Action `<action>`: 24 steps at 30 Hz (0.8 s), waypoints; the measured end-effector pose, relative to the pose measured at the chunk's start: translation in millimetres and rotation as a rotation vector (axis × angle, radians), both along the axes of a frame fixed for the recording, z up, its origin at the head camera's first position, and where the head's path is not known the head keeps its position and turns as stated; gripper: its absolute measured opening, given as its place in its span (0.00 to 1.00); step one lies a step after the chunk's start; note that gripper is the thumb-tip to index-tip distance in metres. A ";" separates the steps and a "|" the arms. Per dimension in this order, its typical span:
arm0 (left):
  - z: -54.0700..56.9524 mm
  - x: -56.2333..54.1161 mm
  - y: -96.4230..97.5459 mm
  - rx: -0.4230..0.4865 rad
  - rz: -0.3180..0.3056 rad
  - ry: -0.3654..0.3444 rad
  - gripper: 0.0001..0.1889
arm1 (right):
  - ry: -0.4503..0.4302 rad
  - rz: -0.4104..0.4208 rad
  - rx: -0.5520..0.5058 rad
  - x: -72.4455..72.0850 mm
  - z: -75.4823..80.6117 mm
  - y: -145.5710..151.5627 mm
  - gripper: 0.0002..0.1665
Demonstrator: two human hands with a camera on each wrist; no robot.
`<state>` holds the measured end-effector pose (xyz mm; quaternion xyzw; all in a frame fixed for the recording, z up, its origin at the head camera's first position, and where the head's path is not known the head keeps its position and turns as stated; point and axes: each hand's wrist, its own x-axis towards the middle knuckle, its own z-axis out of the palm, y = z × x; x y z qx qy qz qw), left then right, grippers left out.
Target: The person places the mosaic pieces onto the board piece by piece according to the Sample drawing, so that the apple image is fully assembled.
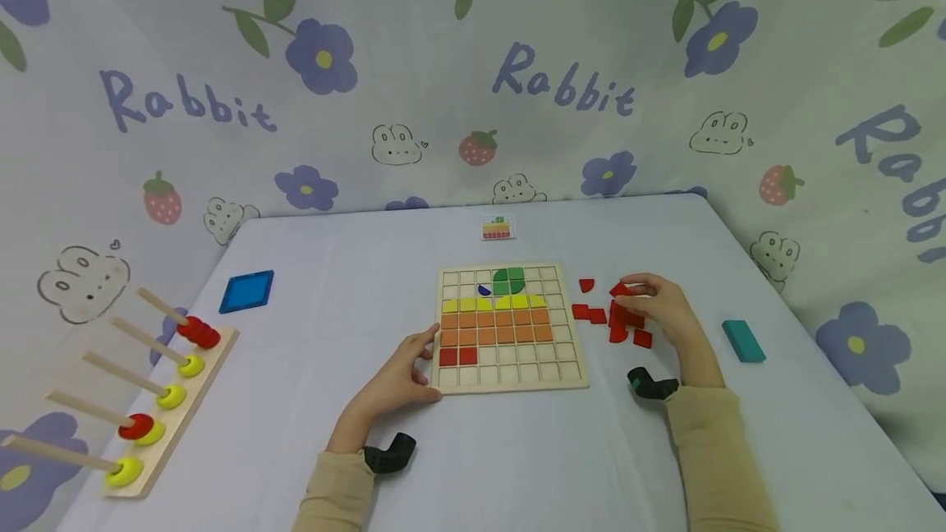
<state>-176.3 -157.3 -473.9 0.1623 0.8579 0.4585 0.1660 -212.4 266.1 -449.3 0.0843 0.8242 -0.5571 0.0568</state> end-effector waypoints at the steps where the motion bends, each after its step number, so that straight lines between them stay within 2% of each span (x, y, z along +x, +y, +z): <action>1: 0.7 0.1 0.1 -0.002 0.001 0.000 0.53 | -0.007 0.018 -0.042 -2.0 3.2 -12.0 0.31; 4: 1.1 -0.6 0.0 -0.002 0.003 0.002 0.53 | -0.024 0.084 -0.149 -5.0 10.3 -50.2 0.24; 7: 0.4 -1.0 0.2 -0.006 0.005 -0.003 0.53 | -0.038 0.146 -0.151 -1.7 11.9 -89.4 0.18; 10: -0.7 -1.3 0.1 0.000 0.004 -0.003 0.53 | -0.046 0.225 -0.053 5.1 8.9 -124.1 0.13; 15: -1.8 -1.3 -0.1 -0.002 0.007 -0.002 0.53 | 0.021 0.345 0.114 15.0 -0.1 -163.5 0.08; 24: -0.3 0.8 0.2 -0.014 0.014 -0.008 0.53 | 0.140 0.381 0.308 19.0 -6.4 -184.1 0.06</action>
